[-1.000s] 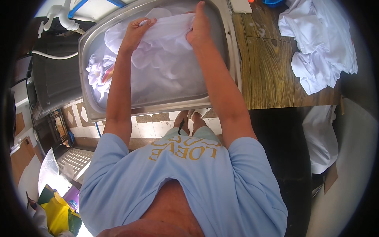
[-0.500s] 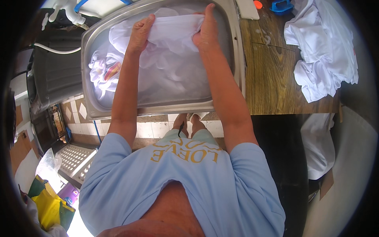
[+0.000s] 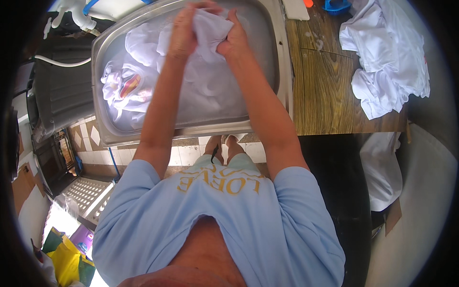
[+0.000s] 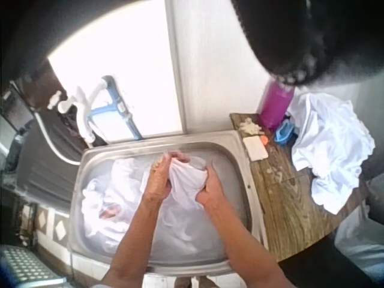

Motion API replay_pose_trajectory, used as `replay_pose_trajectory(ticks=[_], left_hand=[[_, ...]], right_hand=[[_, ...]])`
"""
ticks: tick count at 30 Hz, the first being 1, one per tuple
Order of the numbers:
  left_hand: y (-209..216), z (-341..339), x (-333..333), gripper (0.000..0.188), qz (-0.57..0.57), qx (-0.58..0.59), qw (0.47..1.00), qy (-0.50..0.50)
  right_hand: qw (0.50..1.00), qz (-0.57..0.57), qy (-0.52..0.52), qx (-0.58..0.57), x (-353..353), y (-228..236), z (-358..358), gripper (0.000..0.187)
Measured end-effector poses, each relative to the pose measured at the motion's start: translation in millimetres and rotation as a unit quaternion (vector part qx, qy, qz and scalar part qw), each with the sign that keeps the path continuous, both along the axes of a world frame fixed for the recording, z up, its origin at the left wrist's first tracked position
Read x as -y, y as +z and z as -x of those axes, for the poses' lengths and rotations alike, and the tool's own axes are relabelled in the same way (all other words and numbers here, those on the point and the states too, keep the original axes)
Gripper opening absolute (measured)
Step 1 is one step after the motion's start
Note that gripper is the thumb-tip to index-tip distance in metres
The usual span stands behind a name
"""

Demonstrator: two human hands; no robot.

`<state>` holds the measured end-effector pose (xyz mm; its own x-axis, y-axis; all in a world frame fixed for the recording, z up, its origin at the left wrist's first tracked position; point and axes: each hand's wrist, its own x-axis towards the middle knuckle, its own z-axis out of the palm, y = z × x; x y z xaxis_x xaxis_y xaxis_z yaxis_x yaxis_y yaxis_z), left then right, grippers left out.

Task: The person washes white garments by hand in a sink filled with soapy water, rubbing the fabric together and rinsing them before placing them into a washing machine.

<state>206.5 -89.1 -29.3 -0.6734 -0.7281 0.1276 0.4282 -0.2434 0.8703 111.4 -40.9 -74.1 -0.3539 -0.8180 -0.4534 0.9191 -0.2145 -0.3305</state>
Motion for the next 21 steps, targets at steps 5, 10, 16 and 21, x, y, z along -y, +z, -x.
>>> replay_pose_trajectory(ticks=[5,10,16,21], left_hand=[[-7.4,42.5,-76.9,0.023,0.524,0.131,0.839,0.07],[-18.6,49.5,11.2,0.021,0.264,0.289,0.905,0.166],[-49.6,52.4,-17.5,0.014,0.483,0.194,0.833,0.189],[-3.8,47.8,22.2,0.014,0.471,0.231,0.829,0.194]], right_hand=[[0.845,0.445,0.261,0.141,-0.4,-67.9,41.0,0.041],[0.998,0.019,0.006,-0.058,-7.8,12.5,-9.1,0.036],[0.948,0.314,0.056,-0.016,-26.2,-39.2,12.2,0.032],[0.988,-0.055,-0.02,-0.14,-26.8,33.2,-0.3,0.034]])
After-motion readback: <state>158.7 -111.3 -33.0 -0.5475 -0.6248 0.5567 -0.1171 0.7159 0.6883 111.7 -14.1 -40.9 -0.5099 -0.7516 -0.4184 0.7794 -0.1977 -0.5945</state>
